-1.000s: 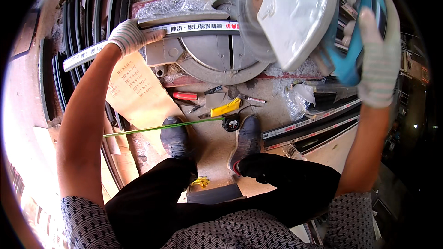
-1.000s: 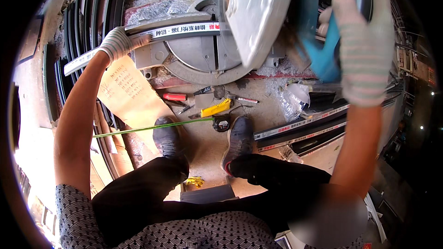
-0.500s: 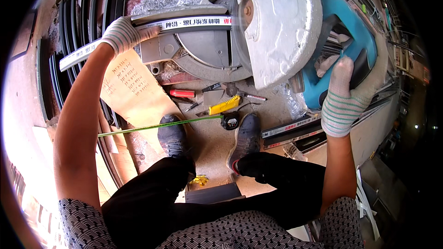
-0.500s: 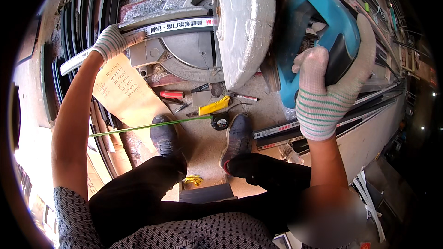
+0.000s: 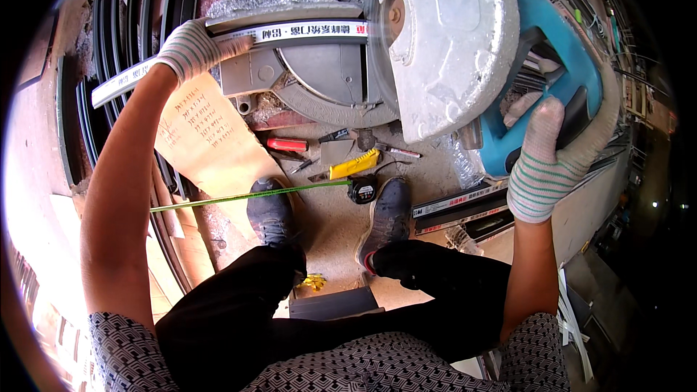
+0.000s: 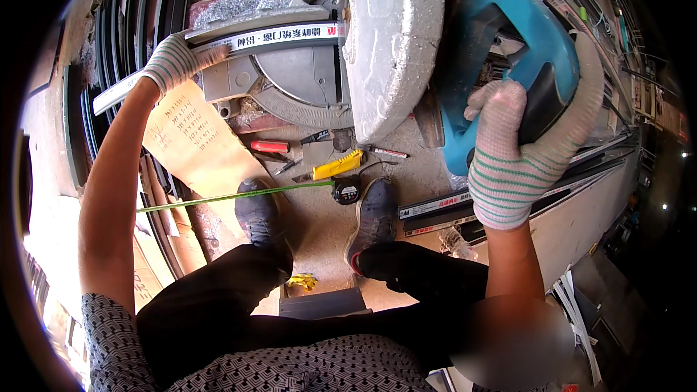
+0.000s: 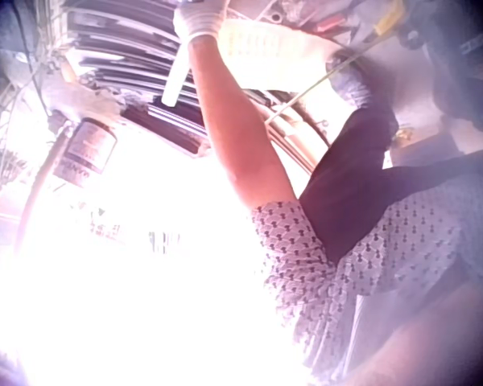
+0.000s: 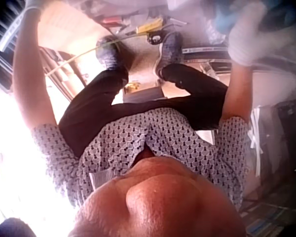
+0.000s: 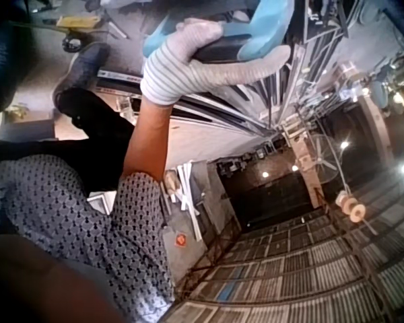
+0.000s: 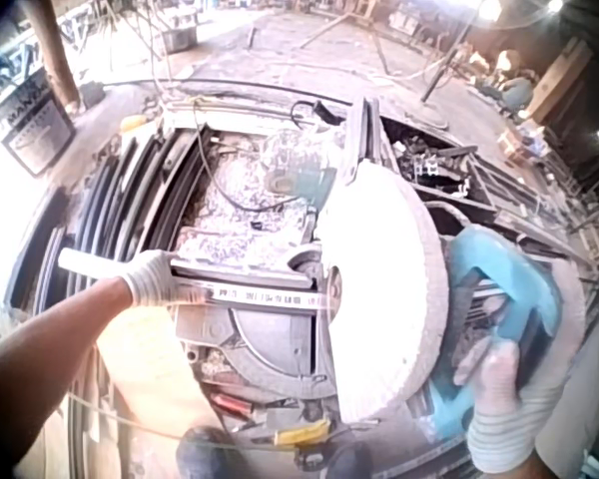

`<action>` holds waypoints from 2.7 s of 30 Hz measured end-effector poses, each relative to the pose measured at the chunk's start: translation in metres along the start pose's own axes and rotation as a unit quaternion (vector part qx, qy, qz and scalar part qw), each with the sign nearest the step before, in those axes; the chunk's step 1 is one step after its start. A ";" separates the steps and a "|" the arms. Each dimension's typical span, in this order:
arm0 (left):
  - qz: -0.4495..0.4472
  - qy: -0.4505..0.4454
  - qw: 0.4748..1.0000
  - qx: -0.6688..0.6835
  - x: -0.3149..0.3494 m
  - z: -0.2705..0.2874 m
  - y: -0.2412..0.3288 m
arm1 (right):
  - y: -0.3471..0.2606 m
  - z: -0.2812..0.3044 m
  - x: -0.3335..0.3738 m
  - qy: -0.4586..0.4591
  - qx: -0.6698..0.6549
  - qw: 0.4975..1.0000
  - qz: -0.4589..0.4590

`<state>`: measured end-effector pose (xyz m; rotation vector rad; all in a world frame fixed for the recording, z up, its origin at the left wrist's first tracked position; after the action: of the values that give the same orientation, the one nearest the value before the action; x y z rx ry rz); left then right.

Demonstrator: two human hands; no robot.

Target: The person measures a long metal profile with a tape measure and marks the measurement with a marker. The person then uses a miter saw to cut the profile at the marked location.

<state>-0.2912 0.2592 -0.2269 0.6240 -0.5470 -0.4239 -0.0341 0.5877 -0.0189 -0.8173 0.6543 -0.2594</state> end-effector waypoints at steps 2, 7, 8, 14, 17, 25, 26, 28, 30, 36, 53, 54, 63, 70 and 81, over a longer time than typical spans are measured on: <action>0.012 -0.014 1.000 -0.006 0.000 0.000 0.005 | 0.001 0.000 0.001 -0.001 0.000 1.000 0.001; -0.004 -0.017 1.000 -0.013 -0.004 0.000 0.000 | -0.001 -0.001 0.000 0.002 -0.008 1.000 0.002; -0.010 -0.015 1.000 -0.012 -0.005 -0.001 -0.001 | -0.001 -0.001 0.001 0.003 -0.007 1.000 0.002; 0.016 -0.031 0.999 0.003 -0.005 -0.003 0.002 | -0.001 0.000 0.000 0.004 0.007 1.000 -0.005; 0.003 -0.025 1.000 0.014 -0.005 -0.004 -0.002 | 0.003 0.001 0.000 -0.003 0.020 1.000 0.010; 0.003 -0.029 1.000 0.010 -0.005 -0.003 0.002 | 0.003 -0.001 0.006 0.014 0.002 1.000 0.000; -0.008 -0.023 1.000 0.006 -0.006 -0.003 -0.003 | 0.003 -0.001 0.006 0.011 0.004 1.000 0.003; -0.011 -0.021 1.000 0.007 -0.006 -0.004 -0.003 | 0.002 -0.001 0.006 0.013 0.010 1.000 0.002; 0.005 -0.030 0.999 0.017 -0.004 -0.004 0.003 | 0.003 -0.001 0.006 0.014 0.010 1.000 0.002; 0.009 -0.030 0.999 -0.018 -0.006 -0.003 -0.002 | 0.002 0.000 0.005 0.008 0.032 0.999 0.022; 0.001 -0.011 1.000 -0.002 -0.004 -0.004 -0.001 | 0.002 0.000 0.004 0.000 0.040 0.999 0.030; 0.002 -0.014 1.000 0.002 -0.004 -0.004 0.000 | 0.002 0.001 0.004 -0.002 0.045 0.999 0.029; 0.006 -0.014 1.000 0.007 -0.003 -0.004 0.002 | 0.002 0.000 0.003 0.011 0.040 0.999 0.032; 0.006 -0.031 0.999 0.004 -0.005 -0.004 -0.003 | 0.001 -0.001 0.006 0.016 0.034 0.999 0.025; 0.011 -0.034 0.999 -0.001 -0.004 -0.002 0.000 | 0.002 0.000 0.003 0.012 0.021 0.999 0.030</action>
<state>-0.2934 0.2620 -0.2299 0.6033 -0.6171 -0.4258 -0.0324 0.5872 -0.0214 -0.7548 0.6934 -0.2287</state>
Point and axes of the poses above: each hand's wrist, its own x-axis away from the middle knuckle, its own z-axis out of the back of the hand, y = z × x, the point moved 3 cm from there along -x, towards the middle knuckle, and after that the axes turned 3 degrees about y, right-handed, at the moved point
